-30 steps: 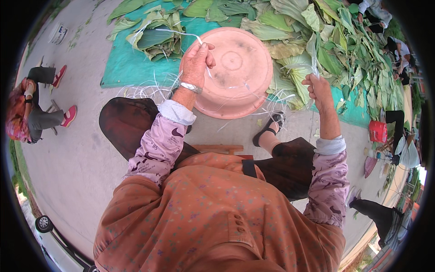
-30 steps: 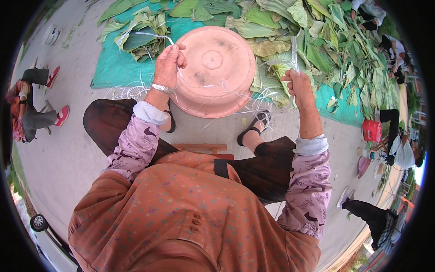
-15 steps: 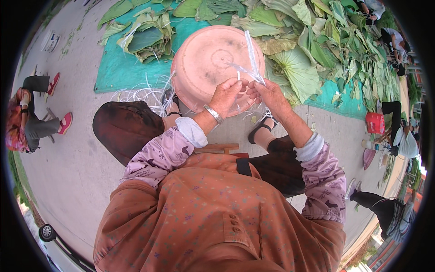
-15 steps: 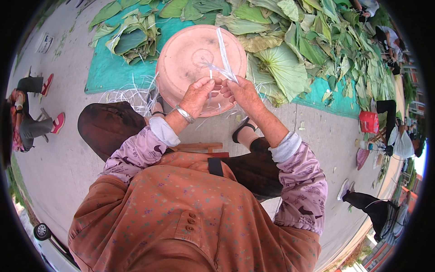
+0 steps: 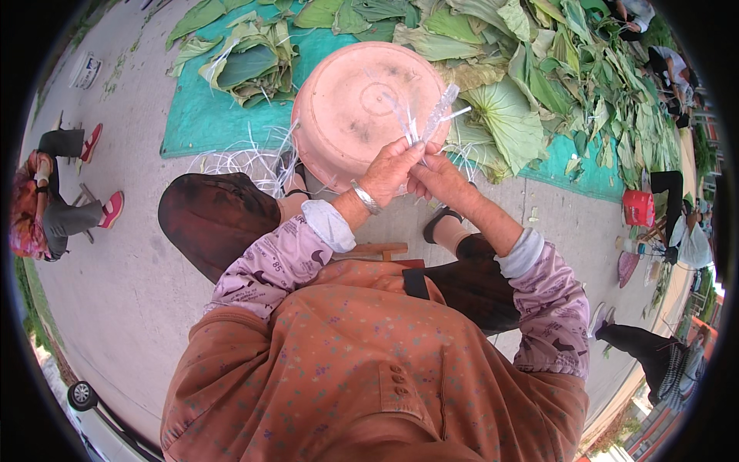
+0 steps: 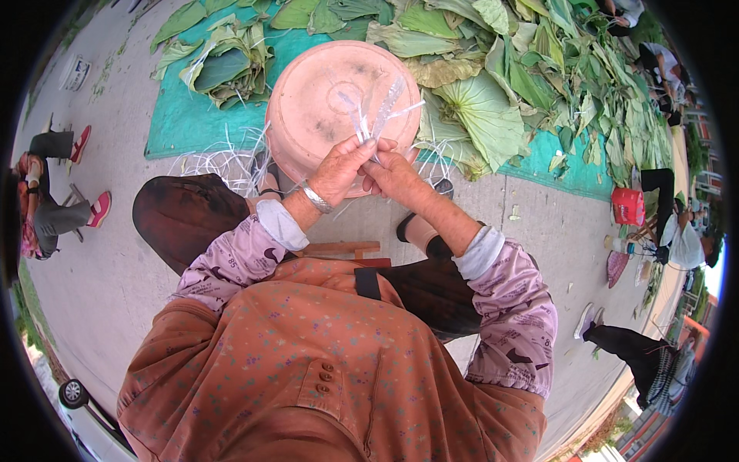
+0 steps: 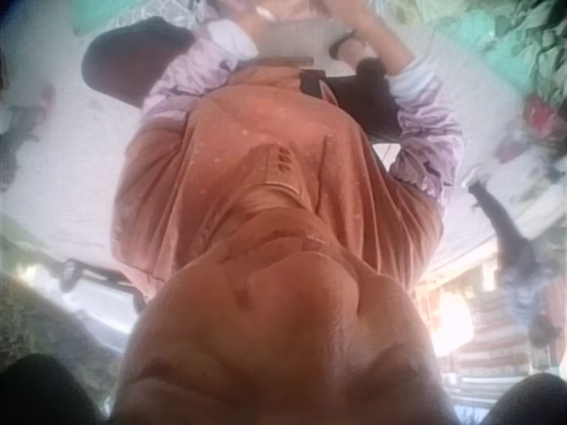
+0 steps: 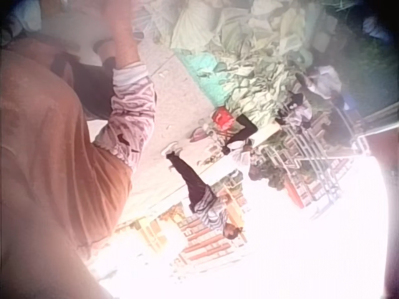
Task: The person sits on a low stool and assembles a craft item using large green leaves and white string. They place a leaf inside a pink plastic basin, secure it with string, and then repeatedly pull and tie white string strands around the basin to form a net-like structure.
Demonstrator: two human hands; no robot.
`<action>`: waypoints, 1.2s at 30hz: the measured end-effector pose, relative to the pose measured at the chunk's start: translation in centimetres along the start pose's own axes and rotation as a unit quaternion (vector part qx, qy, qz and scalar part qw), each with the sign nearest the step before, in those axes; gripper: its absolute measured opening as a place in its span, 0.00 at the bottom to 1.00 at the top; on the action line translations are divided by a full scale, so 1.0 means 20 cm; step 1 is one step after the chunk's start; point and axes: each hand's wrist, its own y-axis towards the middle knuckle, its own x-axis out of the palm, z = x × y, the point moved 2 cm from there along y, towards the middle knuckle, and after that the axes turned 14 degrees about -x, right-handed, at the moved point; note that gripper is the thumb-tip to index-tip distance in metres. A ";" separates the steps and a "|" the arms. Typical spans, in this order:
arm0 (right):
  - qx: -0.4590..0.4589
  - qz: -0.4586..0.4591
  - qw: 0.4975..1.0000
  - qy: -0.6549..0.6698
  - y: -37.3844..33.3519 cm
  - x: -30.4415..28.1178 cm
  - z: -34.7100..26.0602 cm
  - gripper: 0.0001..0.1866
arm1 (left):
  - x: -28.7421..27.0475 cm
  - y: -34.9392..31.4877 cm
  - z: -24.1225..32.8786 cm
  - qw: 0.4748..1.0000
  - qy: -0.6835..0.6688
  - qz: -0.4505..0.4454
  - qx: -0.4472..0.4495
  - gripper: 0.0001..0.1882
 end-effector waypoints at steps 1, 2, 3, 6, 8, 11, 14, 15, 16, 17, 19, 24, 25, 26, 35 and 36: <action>0.003 -0.006 1.000 -0.004 0.00 0.00 0.00 0.15 | 0.00 0.00 0.01 1.000 0.005 0.008 -0.002 0.17; 0.005 -0.011 1.000 -0.001 0.00 0.00 0.00 0.15 | 0.00 -0.01 0.02 1.000 -0.005 0.000 -0.006 0.16; 0.007 -0.016 1.000 0.002 0.00 0.00 -0.01 0.15 | 0.00 -0.01 0.03 1.000 -0.014 -0.008 -0.010 0.15; -0.063 -0.074 0.992 -0.083 0.00 -0.07 0.01 0.16 | -0.01 0.01 0.03 0.997 -0.019 0.049 0.060 0.14; -0.106 -0.071 0.984 -0.126 -0.01 -0.13 0.00 0.17 | -0.04 0.03 0.02 0.991 -0.002 0.089 0.103 0.13; -0.106 0.001 0.987 -0.119 -0.03 -0.22 -0.09 0.19 | -0.07 0.03 0.03 0.988 0.044 0.098 0.107 0.12; -0.115 0.100 0.988 0.037 -0.04 -0.21 -0.17 0.20 | -0.04 0.02 0.04 0.991 0.075 0.074 0.081 0.12; -0.140 0.116 0.982 0.053 -0.02 -0.19 -0.17 0.20 | -0.03 0.02 0.02 0.993 0.076 0.062 0.070 0.12; -0.129 0.104 0.982 0.090 -0.02 -0.18 -0.18 0.20 | -0.03 0.02 0.01 0.994 0.076 0.050 0.060 0.12; -0.116 0.091 0.981 0.127 -0.01 -0.16 -0.18 0.20 | -0.01 0.02 0.01 0.994 0.084 0.038 0.050 0.12; -0.099 0.089 0.977 0.169 -0.01 -0.12 -0.20 0.18 | 0.02 0.02 -0.01 0.994 0.100 0.015 0.031 0.12; -0.087 0.140 0.965 0.206 -0.02 -0.11 -0.18 0.16 | 0.01 0.04 -0.09 0.990 0.141 -0.005 0.011 0.12; -0.083 0.146 0.962 0.215 -0.02 -0.11 -0.17 0.15 | 0.01 0.04 -0.09 0.989 0.144 -0.011 0.012 0.13; -0.070 0.166 0.961 0.210 -0.02 -0.12 -0.18 0.15 | 0.01 0.05 -0.11 0.990 0.140 -0.021 0.010 0.13; -0.041 0.230 0.906 0.352 0.00 -0.24 -0.18 0.09 | 0.00 0.07 -0.19 0.972 0.217 -0.085 -0.032 0.14; -0.042 0.241 0.898 0.365 0.00 -0.25 -0.18 0.09 | 0.01 0.06 -0.19 0.969 0.224 -0.094 -0.036 0.14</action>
